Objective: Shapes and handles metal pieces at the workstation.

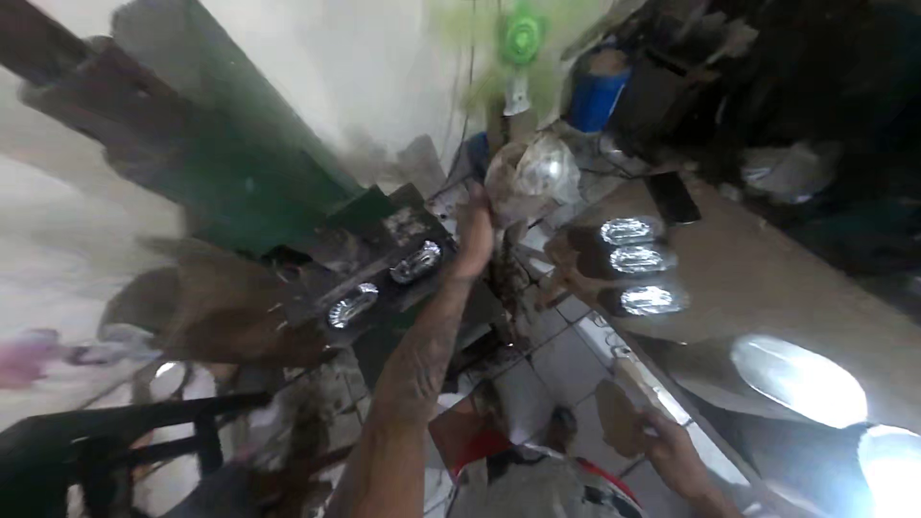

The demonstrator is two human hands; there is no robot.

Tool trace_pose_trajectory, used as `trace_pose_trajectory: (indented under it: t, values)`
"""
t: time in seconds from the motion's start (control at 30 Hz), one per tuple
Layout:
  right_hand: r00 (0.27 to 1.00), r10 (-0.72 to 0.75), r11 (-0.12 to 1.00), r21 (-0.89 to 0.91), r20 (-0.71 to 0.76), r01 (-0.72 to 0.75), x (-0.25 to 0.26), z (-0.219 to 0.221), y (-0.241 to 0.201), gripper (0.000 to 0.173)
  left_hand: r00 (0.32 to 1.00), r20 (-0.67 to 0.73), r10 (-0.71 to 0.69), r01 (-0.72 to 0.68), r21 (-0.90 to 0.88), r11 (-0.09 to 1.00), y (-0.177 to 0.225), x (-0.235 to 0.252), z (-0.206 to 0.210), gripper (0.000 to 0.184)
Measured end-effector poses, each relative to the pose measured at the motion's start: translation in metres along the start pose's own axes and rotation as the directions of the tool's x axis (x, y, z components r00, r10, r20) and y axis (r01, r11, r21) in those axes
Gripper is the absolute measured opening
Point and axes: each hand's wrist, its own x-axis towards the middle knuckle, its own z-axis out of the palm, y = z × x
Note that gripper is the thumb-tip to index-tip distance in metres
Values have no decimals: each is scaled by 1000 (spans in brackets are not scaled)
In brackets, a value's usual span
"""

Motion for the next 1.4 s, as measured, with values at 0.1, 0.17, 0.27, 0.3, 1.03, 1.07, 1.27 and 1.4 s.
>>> trace_pose_trajectory:
  t: [0.1, 0.17, 0.27, 0.3, 1.03, 1.07, 1.27, 1.4]
  values:
    - [999, -16, 999, 39, -27, 17, 41, 23, -42, 27, 975, 83, -207, 125, 562, 818, -70, -37, -56, 75]
    - [995, -63, 997, 48, -75, 66, 65, 37, -73, 28, 938, 80, -338, 186, 707, 682, -109, -39, -110, 77]
    - [975, -174, 980, 71, -136, 185, 109, 64, -133, 25, 903, 244, -354, 73, 724, 686, -103, -47, -156, 55]
    - [952, -271, 961, 23, -141, 277, 124, 74, -155, 25, 883, 323, -340, 16, 704, 710, -92, -59, -166, 54]
    - [214, 29, 315, -212, 976, 925, 208, 276, -390, 50, 739, 611, -285, 254, 139, 957, -16, -262, -216, 31]
    - [169, 69, 299, -182, 983, 937, 209, 240, -400, 47, 712, 647, -272, 199, 185, 962, -17, -261, -215, 23]
    - [381, -343, 619, -99, 858, 779, 368, 21, -386, 43, 252, 950, -183, 283, 108, 953, -60, -231, -170, 24]
    - [835, -247, 798, -386, 491, 463, 331, -53, -399, 42, 218, 961, -172, 423, 65, 904, -69, -252, -93, 13]
